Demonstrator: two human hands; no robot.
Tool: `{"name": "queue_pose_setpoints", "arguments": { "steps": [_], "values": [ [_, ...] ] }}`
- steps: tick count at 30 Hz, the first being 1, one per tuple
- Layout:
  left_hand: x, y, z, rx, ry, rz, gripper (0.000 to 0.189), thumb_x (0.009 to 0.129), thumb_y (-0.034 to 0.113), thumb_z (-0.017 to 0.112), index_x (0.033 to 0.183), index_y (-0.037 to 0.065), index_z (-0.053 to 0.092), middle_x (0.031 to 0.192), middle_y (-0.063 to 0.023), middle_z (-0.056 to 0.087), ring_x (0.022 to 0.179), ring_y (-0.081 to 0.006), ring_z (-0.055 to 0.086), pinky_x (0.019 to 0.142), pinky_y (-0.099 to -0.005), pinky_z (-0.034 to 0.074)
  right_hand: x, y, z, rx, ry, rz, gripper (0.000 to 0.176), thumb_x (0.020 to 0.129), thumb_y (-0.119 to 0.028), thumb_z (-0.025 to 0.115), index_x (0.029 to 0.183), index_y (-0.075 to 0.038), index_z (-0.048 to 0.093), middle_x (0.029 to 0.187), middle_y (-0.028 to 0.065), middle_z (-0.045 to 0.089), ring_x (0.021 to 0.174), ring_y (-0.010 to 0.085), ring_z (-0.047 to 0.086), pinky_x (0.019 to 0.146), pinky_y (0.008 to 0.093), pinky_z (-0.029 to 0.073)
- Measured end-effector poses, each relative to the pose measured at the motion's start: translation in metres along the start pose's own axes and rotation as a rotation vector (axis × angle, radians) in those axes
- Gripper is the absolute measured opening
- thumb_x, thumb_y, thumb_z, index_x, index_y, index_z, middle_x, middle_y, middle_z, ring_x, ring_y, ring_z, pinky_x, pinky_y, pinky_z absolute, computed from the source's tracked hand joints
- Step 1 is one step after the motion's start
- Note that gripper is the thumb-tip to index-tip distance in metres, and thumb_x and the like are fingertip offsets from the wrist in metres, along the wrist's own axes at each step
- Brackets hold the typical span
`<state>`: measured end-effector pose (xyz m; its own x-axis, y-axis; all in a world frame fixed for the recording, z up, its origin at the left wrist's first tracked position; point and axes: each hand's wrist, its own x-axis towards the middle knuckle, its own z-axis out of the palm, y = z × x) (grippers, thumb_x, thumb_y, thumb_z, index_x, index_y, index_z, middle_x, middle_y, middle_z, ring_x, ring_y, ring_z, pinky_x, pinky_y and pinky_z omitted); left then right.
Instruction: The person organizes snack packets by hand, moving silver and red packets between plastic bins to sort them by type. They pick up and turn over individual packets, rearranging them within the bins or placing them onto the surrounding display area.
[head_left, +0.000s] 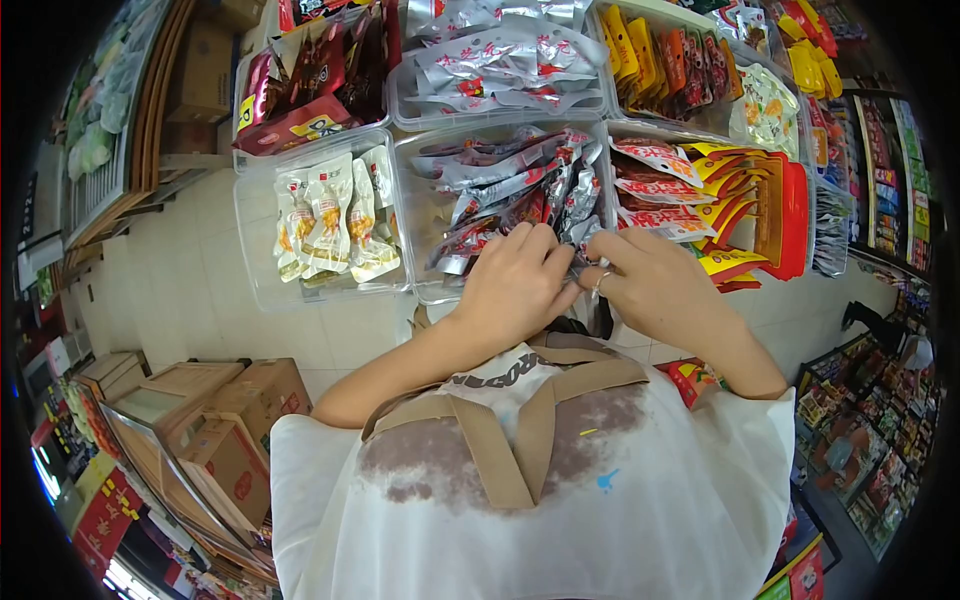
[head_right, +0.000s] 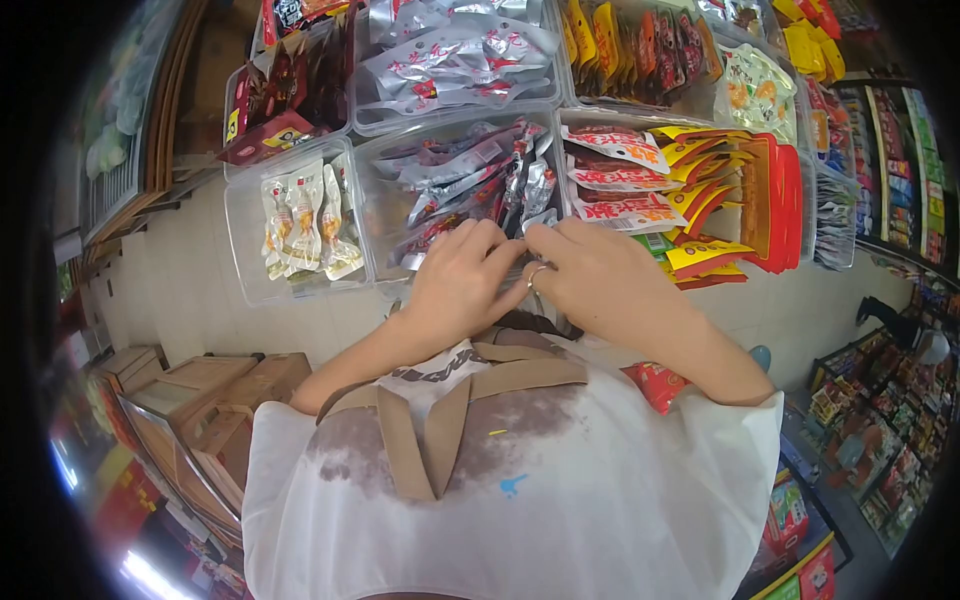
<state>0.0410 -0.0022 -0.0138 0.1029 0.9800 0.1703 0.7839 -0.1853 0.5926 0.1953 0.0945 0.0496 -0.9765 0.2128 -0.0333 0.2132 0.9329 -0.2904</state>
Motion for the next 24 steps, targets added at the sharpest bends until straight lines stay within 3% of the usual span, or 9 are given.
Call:
{"name": "queue_pose_setpoints", "arguments": {
  "steps": [7,12,15,22,24],
  "values": [
    [0.001,-0.002,-0.004,-0.042,-0.037,0.008,0.031,0.068,0.018,0.067,0.095,0.004,0.057,0.084,-0.0074,0.05,0.079,-0.0245,0.053,0.066,-0.0359,0.042,0.009,-0.004,0.002,0.023,0.013,0.054,0.005,0.064,-0.009,0.061,0.068,-0.007,0.059,0.084,0.0026,0.05,0.079,0.0174,0.052,0.062,0.0291,0.048],
    [0.006,-0.013,-0.016,-0.303,-0.085,-0.095,0.027,0.07,0.011,0.062,0.095,0.003,0.057,0.087,-0.0094,0.051,0.079,-0.027,0.054,0.068,-0.0371,0.045,0.019,0.005,0.01,0.081,-0.078,0.047,0.006,0.064,-0.008,0.06,0.07,-0.006,0.061,0.084,0.0043,0.051,0.08,0.0197,0.052,0.067,0.0311,0.048],
    [0.01,-0.023,-0.011,-0.261,-0.013,-0.043,0.023,0.071,0.01,0.062,0.092,0.003,0.058,0.086,-0.0096,0.051,0.077,-0.0272,0.055,0.067,-0.0366,0.045,0.019,0.009,0.015,0.123,-0.151,0.106,0.006,0.067,-0.007,0.06,0.072,-0.005,0.062,0.086,0.0049,0.053,0.081,0.0211,0.052,0.07,0.0323,0.048],
    [0.011,-0.019,0.001,-0.095,0.032,-0.059,0.019,0.071,0.014,0.064,0.086,0.003,0.06,0.08,-0.01,0.05,0.074,-0.0282,0.055,0.066,-0.0374,0.045,0.018,0.013,0.0,0.246,-0.108,0.096,0.011,0.072,-0.009,0.06,0.082,-0.004,0.061,0.093,0.0064,0.055,0.084,0.0228,0.054,0.071,0.034,0.048],
    [0.011,-0.019,-0.001,-0.094,-0.006,-0.057,0.02,0.071,0.016,0.065,0.085,0.003,0.06,0.078,-0.01,0.05,0.075,-0.0281,0.055,0.065,-0.0378,0.044,0.016,0.009,-0.021,0.537,-0.082,0.408,0.013,0.075,-0.01,0.059,0.088,-0.007,0.061,0.093,0.0049,0.057,0.081,0.0226,0.057,0.069,0.0352,0.048]
  ]
}}
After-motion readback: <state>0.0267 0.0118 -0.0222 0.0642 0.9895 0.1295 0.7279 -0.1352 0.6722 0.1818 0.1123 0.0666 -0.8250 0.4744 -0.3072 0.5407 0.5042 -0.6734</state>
